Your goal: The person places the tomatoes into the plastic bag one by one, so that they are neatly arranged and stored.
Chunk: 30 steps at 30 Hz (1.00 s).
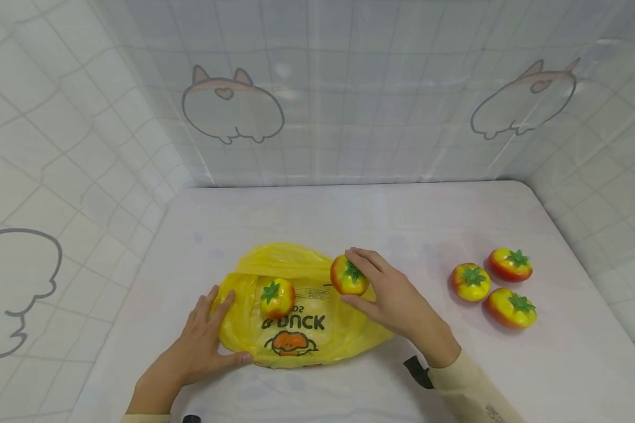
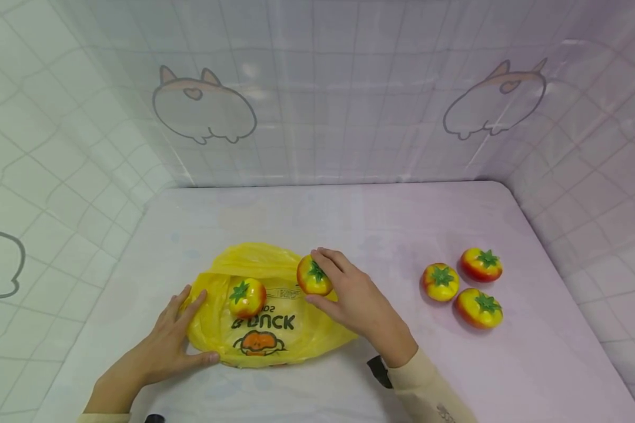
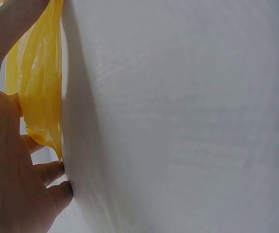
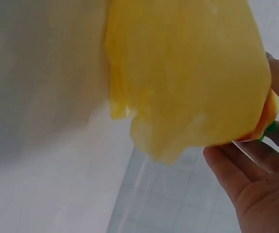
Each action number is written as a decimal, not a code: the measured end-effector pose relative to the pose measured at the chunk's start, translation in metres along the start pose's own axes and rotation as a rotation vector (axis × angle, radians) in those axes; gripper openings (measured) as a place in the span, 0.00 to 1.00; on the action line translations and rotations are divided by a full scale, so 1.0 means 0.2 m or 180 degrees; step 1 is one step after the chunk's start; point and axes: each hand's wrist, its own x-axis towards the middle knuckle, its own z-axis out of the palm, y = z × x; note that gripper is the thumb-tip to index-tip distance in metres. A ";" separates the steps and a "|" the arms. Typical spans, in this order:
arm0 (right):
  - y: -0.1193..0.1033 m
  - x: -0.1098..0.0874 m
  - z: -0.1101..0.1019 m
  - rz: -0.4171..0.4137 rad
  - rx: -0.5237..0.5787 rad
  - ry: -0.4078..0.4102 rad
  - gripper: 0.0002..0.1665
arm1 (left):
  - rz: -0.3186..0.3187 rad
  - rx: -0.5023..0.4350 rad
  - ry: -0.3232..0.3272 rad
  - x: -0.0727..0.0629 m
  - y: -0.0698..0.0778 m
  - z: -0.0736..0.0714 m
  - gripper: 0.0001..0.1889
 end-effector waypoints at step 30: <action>-0.18 0.10 0.16 -0.0617 0.0041 -0.0152 0.45 | 0.0031 -0.0009 -0.0011 -0.01 0.02 -0.02 0.68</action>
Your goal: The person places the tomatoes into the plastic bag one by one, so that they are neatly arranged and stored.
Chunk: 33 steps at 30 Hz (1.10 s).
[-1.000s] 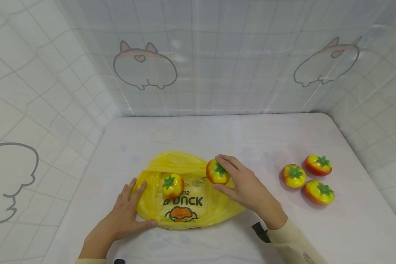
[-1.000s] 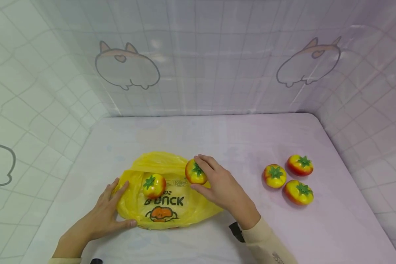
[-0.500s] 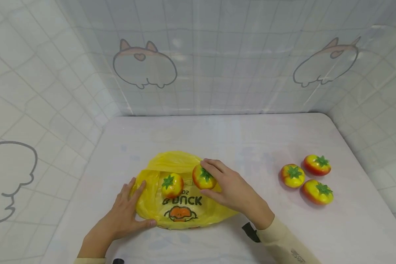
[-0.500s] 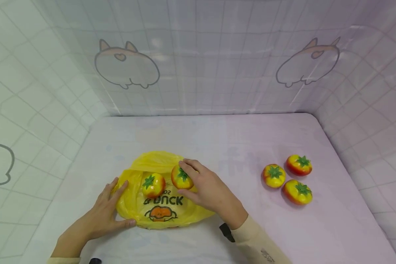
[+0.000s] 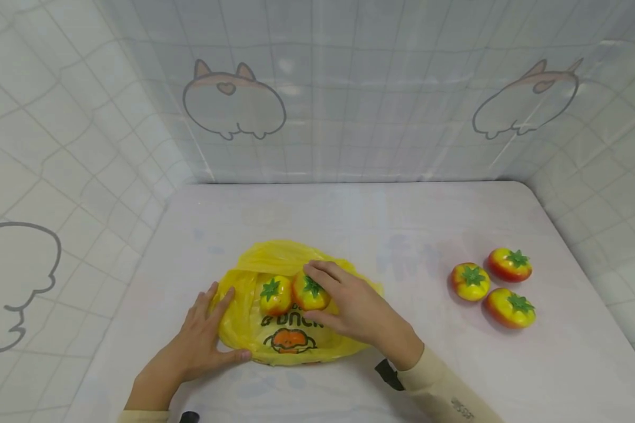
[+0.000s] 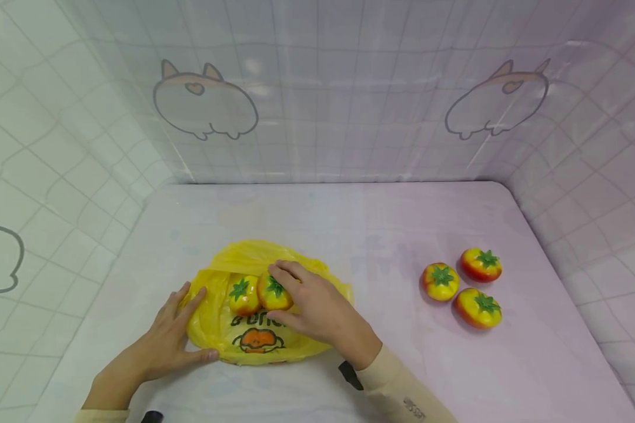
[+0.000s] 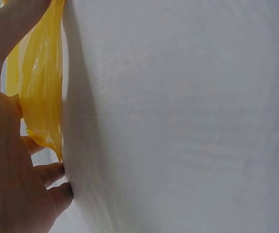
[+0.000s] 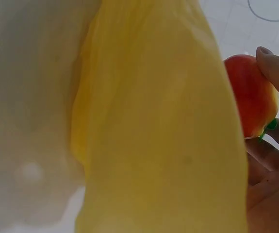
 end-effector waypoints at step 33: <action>-0.14 0.06 0.23 -0.0610 -0.0395 -0.0611 0.44 | 0.0004 -0.0035 -0.0015 0.00 -0.02 0.00 0.67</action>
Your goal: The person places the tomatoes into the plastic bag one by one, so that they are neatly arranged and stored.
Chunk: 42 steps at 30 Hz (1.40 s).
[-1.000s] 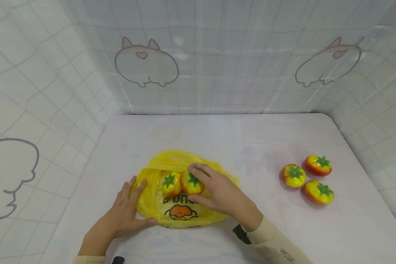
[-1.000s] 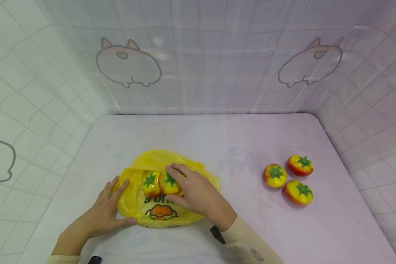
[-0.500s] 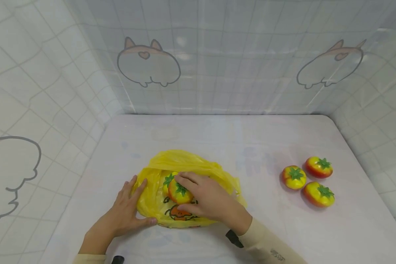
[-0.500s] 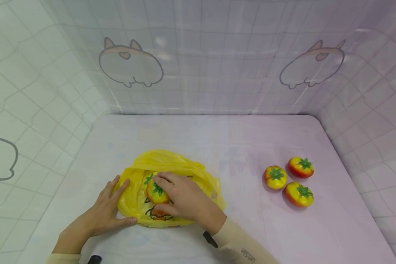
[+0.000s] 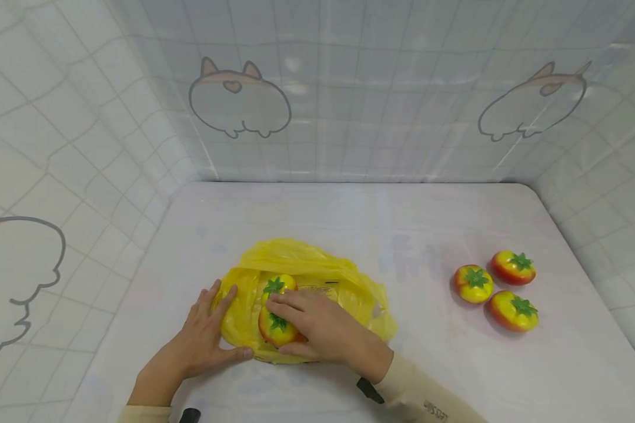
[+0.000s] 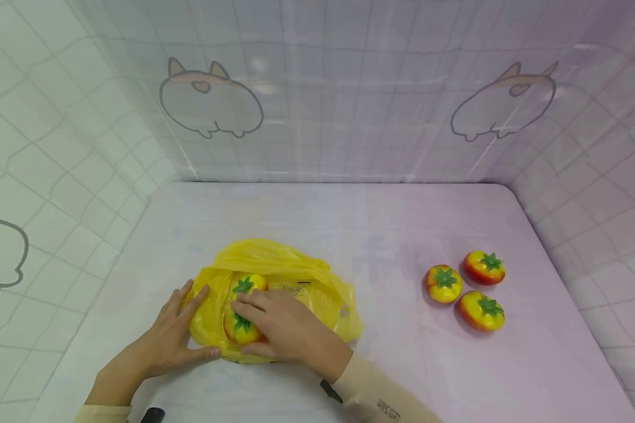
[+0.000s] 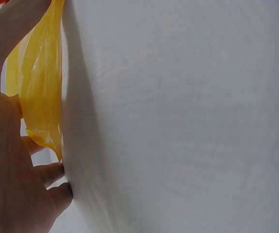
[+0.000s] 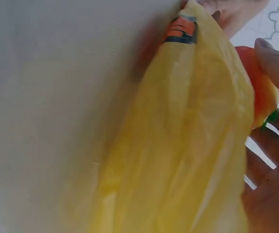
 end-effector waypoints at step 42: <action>0.14 -0.13 -0.01 0.0266 0.0246 -0.0286 0.57 | 0.0063 0.0130 0.0054 0.01 0.01 0.03 0.67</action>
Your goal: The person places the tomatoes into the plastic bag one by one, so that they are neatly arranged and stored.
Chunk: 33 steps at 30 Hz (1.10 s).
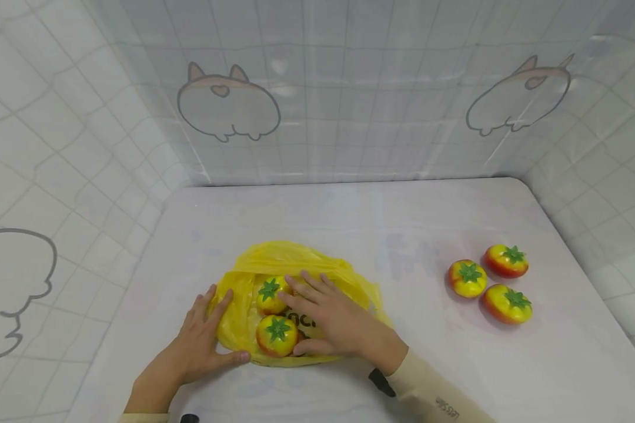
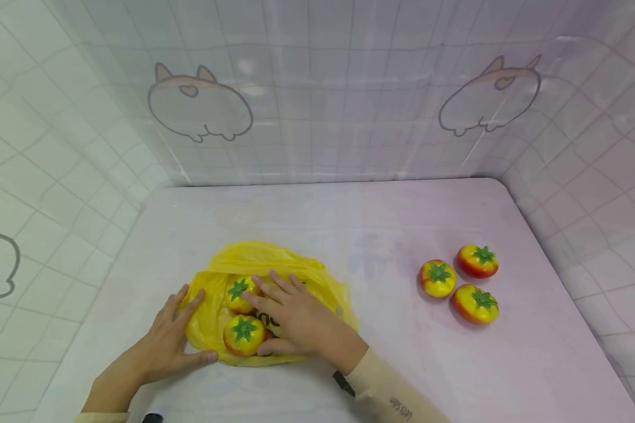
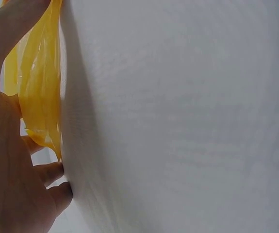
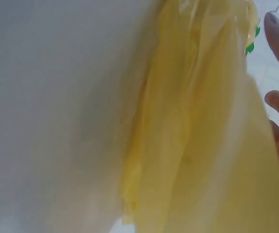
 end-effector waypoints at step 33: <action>0.24 -0.30 -0.29 0.0825 -0.0003 0.0788 0.54 | -0.0054 -0.0048 -0.0051 0.00 0.00 -0.01 0.68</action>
